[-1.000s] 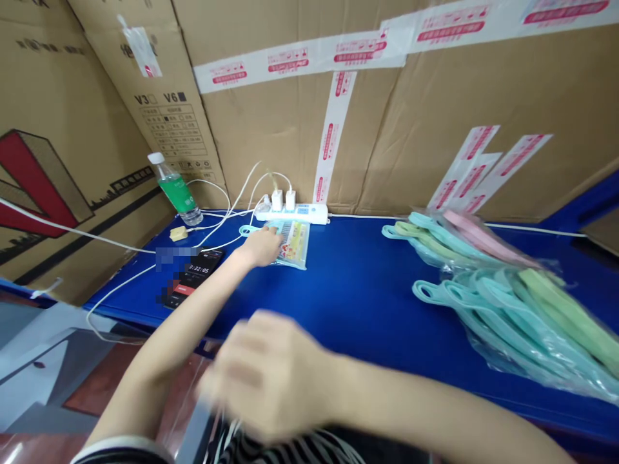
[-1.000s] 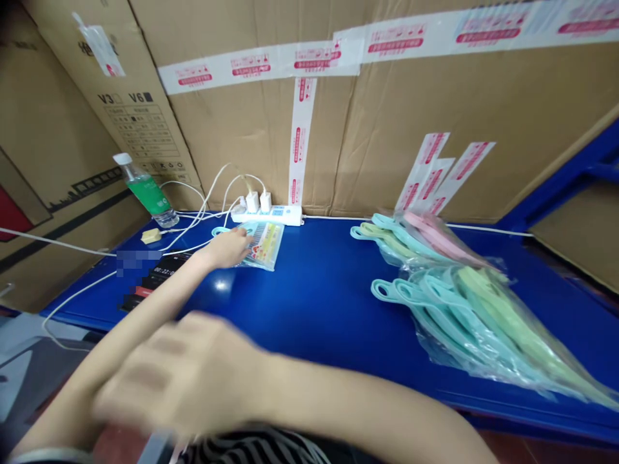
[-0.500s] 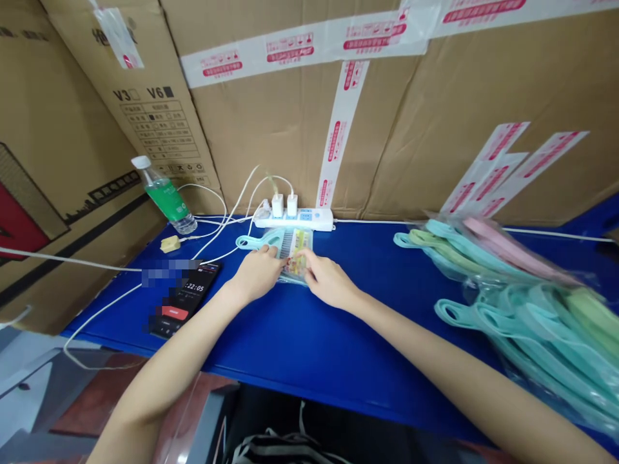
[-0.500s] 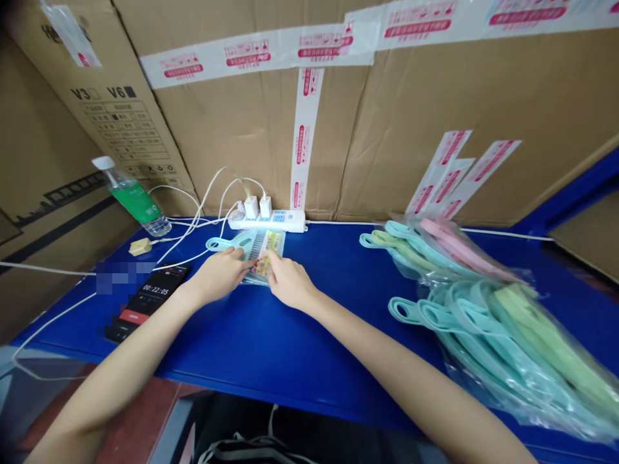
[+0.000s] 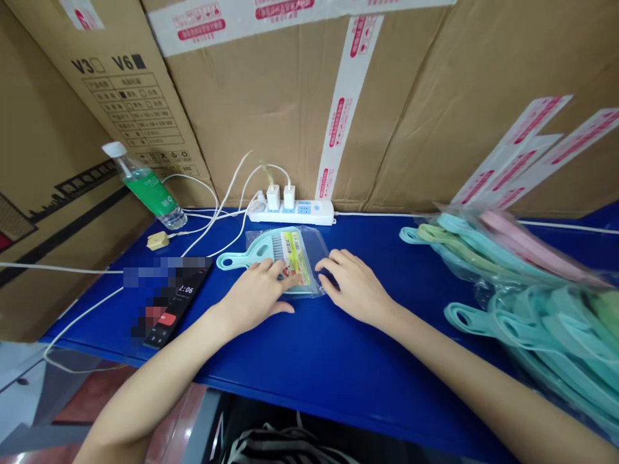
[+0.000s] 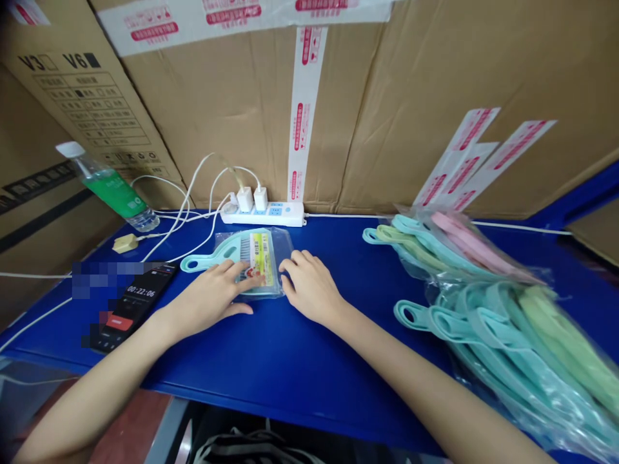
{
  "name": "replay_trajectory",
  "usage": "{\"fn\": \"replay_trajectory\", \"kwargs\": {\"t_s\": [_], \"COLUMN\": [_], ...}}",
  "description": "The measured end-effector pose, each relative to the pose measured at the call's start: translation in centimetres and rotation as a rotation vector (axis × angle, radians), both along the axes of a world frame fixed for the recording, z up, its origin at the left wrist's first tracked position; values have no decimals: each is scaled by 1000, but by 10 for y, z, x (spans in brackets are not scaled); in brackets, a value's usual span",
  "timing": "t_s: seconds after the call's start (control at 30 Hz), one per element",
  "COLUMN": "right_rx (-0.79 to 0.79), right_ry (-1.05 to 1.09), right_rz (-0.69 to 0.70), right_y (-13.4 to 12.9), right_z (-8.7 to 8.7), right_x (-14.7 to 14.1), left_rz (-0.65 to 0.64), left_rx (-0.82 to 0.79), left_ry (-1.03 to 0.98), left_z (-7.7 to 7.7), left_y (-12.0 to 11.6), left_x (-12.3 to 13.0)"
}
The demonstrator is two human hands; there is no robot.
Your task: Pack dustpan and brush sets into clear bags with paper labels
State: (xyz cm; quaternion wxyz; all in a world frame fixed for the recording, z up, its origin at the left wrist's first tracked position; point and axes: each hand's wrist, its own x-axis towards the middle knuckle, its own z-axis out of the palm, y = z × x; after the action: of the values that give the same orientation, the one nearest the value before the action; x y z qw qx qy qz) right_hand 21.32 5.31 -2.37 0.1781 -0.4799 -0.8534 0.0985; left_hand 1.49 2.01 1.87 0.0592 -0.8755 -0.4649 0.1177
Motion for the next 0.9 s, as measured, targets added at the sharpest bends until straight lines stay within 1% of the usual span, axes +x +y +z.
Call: {"fn": "replay_trajectory", "kwargs": {"t_s": [0.07, 0.13, 0.3, 0.33, 0.37, 0.47, 0.5, 0.53, 0.6, 0.73, 0.8, 0.9], "right_rx": [-19, -44, -87, -88, -86, -75, -74, -75, -82, -105, -119, -135], "right_ry": [34, 67, 121, 127, 130, 137, 139, 142, 148, 176, 194, 219], "right_rz": [18, 34, 59, 59, 58, 65, 70, 76, 84, 83, 81, 81], "right_y": [5, 10, 11, 10, 8, 6, 6, 6, 5, 6, 8, 10], "right_z": [-4, -8, -15, -16, -16, -18, -18, -18, -18, -17, -17, -17], "right_x": [3, 6, 7, 6, 5, 4, 4, 5, 5, 7, 7, 7], "left_rz": [-43, -56, -158, -137, -82, 176, 244, 284, 299, 259, 263, 292], "left_rx": [-6, -11, -82, -95, -90, 19, 51, 63, 30, -57, -64, -47], "left_ry": [5, 0, -99, -123, -136, -108, -89, -76, -76, -131, -165, -208], "left_z": [-2, -2, 5, 6, 7, 4, 2, 0, -2, -2, -3, -9], "left_y": [1, 1, 2, 4, 6, 15, 17, 20, 24, 32, 35, 39], "left_x": [-1, -3, -11, -12, -13, -16, -18, -21, -28, -41, -44, -44]}}
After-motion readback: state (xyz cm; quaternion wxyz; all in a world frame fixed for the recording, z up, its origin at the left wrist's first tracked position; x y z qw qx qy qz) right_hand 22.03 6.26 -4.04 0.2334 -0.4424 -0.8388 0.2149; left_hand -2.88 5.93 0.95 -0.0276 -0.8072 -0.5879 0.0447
